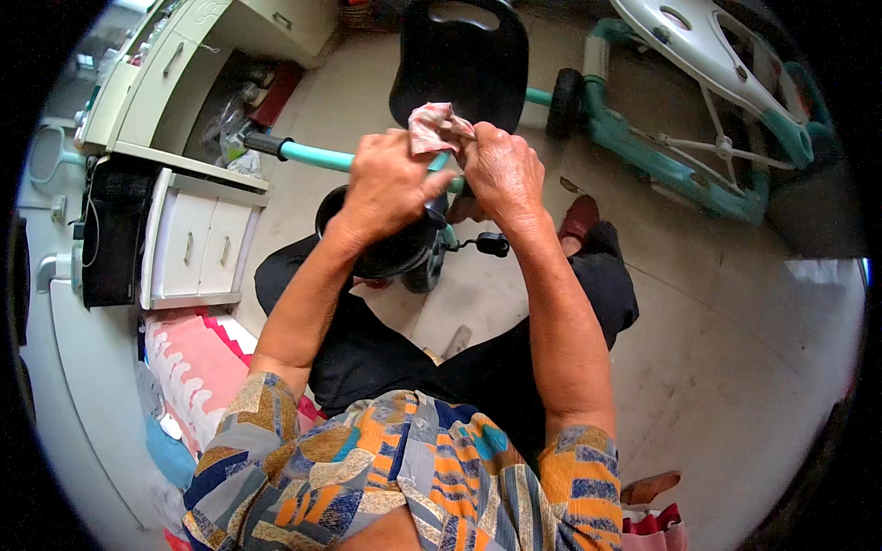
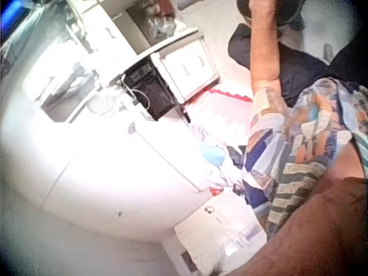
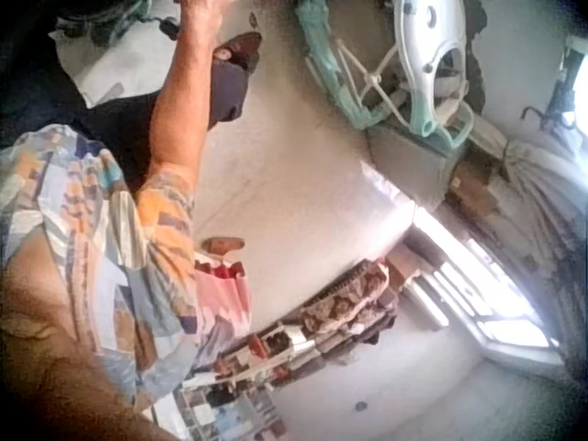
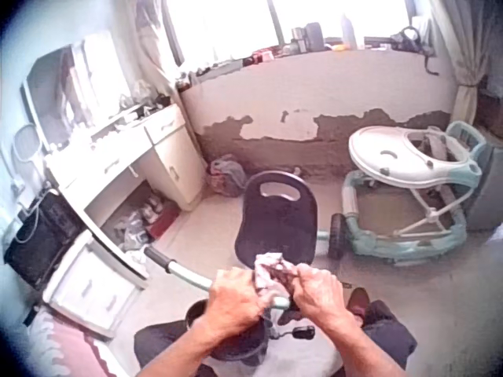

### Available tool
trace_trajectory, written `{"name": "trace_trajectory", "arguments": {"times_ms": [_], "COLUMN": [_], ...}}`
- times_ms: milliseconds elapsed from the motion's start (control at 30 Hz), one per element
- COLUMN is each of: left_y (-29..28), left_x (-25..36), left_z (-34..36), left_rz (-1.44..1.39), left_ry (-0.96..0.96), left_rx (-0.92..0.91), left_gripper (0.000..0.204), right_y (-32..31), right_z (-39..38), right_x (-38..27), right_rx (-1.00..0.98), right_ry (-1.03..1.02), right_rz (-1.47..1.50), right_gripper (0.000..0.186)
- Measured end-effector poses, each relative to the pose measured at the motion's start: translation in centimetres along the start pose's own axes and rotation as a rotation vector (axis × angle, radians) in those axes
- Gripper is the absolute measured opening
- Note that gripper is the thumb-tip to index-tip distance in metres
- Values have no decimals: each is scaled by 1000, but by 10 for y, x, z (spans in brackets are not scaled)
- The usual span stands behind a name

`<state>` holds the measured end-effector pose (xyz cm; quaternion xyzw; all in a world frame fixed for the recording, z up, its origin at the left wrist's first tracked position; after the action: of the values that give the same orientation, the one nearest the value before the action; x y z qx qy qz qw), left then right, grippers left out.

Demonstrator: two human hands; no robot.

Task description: The person wipes the handlebars, seat, and wheels of a child's tricycle using a cloth. They rotate the tricycle to access different parts and continue wiping the frame and wheels.

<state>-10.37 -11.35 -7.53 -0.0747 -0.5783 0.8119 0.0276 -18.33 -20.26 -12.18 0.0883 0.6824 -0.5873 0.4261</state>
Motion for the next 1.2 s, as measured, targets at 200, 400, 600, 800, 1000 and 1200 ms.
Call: {"name": "trace_trajectory", "arguments": {"times_ms": [200, 400, 600, 800, 1000, 1200], "left_y": [-34, -59, -48, -36, -33, -34], "left_x": [-16, -176, -247, -260, -261, -263], "left_z": [-12, -68, -80, -88, -90, -92], "left_rz": [-485, 133, -14, -111, -106, 10], "left_ry": [-9, -439, -601, -772, -828, -754], "left_rx": [245, 367, 361, 388, 345, 383], "left_gripper": [48, 30, 43, 44, 43, 53], "right_y": [-5, -7, 20, 40, 68, 102], "right_z": [6, -1, -17, -23, -27, -17], "right_x": [11, -19, -61, -85, -131, -196], "right_rx": [84, 79, -165, -235, -168, -46], "right_ry": [29, -208, -398, -477, -584, -722], "right_rz": [291, 206, 22, 31, -13, -89], "right_gripper": [22, 19, 16, 16, 36, 51]}}
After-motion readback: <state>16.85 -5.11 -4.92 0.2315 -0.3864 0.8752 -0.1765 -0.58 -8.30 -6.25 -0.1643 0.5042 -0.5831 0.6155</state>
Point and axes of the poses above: each hand's wrist, its own z-axis towards the middle knuckle, its own y-axis out of the palm, x = y × z, the point moved 10 cm from there along z, towards the middle knuckle, and after that the axes turned 3 degrees about y, right-handed, at the moved point
